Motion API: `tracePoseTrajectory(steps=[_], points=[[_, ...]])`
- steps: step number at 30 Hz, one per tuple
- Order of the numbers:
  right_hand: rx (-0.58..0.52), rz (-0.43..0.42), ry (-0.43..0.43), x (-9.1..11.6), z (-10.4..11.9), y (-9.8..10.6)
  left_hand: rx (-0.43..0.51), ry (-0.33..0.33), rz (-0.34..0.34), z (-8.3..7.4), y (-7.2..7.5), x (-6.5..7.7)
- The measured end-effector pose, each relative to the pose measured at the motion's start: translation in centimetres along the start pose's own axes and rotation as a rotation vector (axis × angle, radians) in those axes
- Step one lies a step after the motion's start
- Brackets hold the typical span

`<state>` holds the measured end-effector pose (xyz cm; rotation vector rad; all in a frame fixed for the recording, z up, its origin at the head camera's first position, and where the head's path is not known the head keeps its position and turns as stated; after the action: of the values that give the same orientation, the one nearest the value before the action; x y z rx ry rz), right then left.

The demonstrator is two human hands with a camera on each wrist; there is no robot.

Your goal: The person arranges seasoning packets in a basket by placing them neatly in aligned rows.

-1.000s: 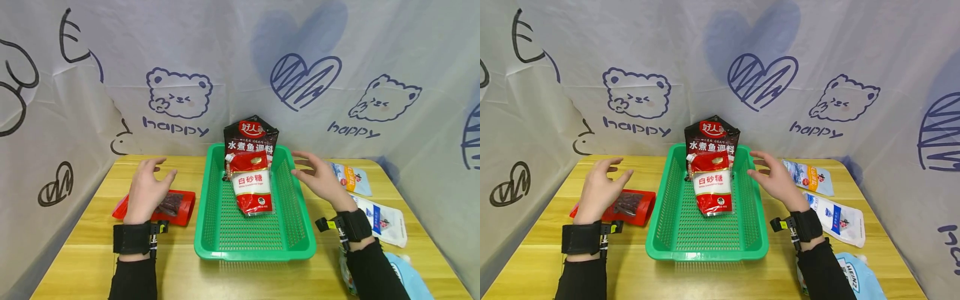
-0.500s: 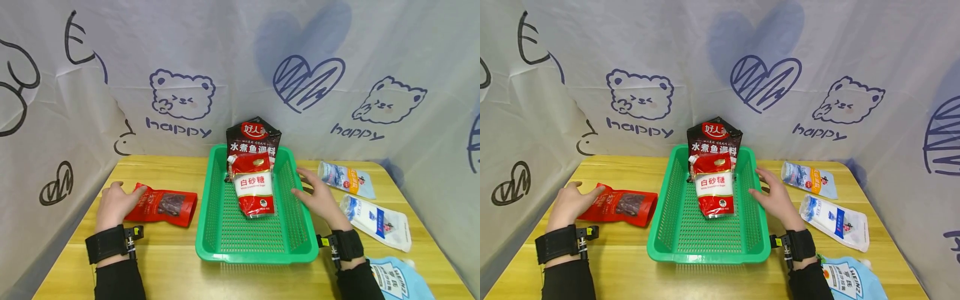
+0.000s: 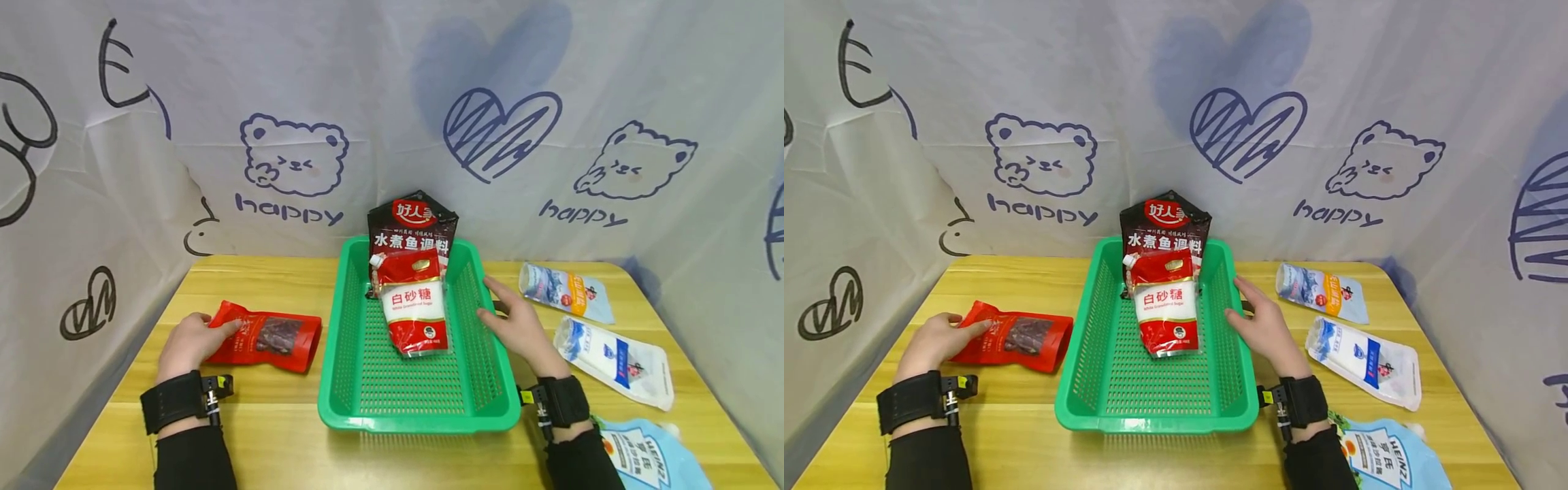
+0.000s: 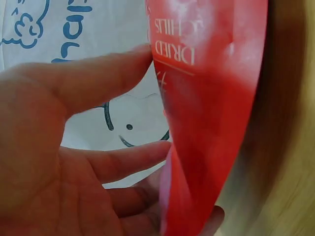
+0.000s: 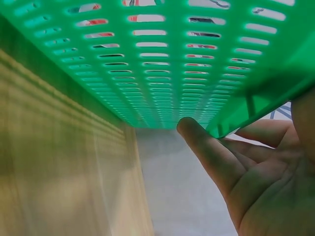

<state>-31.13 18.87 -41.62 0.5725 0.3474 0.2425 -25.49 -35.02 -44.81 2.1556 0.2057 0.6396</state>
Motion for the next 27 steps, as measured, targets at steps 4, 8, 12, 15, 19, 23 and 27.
tracePoseTrajectory(steps=[4, 8, 12, 15, 19, 23, 27], points=[[0.002, 0.004, 0.005, -0.1, 0.2, 0.1, 0.046, -0.005, -0.036, 0.0, 0.1, -0.1], [-0.004, 0.009, 0.002, -0.2, 0.2, 0.1, 0.148, -0.011, -0.123, -0.3, 0.6, 0.1], [-0.008, 0.017, -0.009, -0.2, 0.1, 0.0, 0.244, -0.066, -0.252, -1.2, 1.7, 1.0], [-0.008, 0.024, -0.02, -0.2, 0.0, 0.0, 0.285, -0.128, -0.335, -2.2, 2.8, 2.0], [-0.01, 0.03, -0.036, -0.3, -0.2, 0.0, 0.315, -0.19, -0.425, -3.6, 4.2, 3.6], [-0.003, 0.038, -0.056, -0.2, -0.5, 0.1, 0.316, -0.238, -0.513, -4.9, 5.5, 5.3], [0.013, 0.047, -0.072, 0.0, -0.5, 0.3, 0.293, -0.295, -0.639, -6.2, 6.6, 7.4]])
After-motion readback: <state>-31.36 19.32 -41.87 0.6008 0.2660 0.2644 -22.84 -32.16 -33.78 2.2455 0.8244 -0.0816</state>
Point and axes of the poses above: each hand's wrist, its own x-axis away from the middle knuckle, its own y-axis out of the back of the hand, z = x × y, the point moved 8 cm from there along -x, towards the middle knuckle, and after that the axes turned 4 degrees about y, right-handed, at the moved point
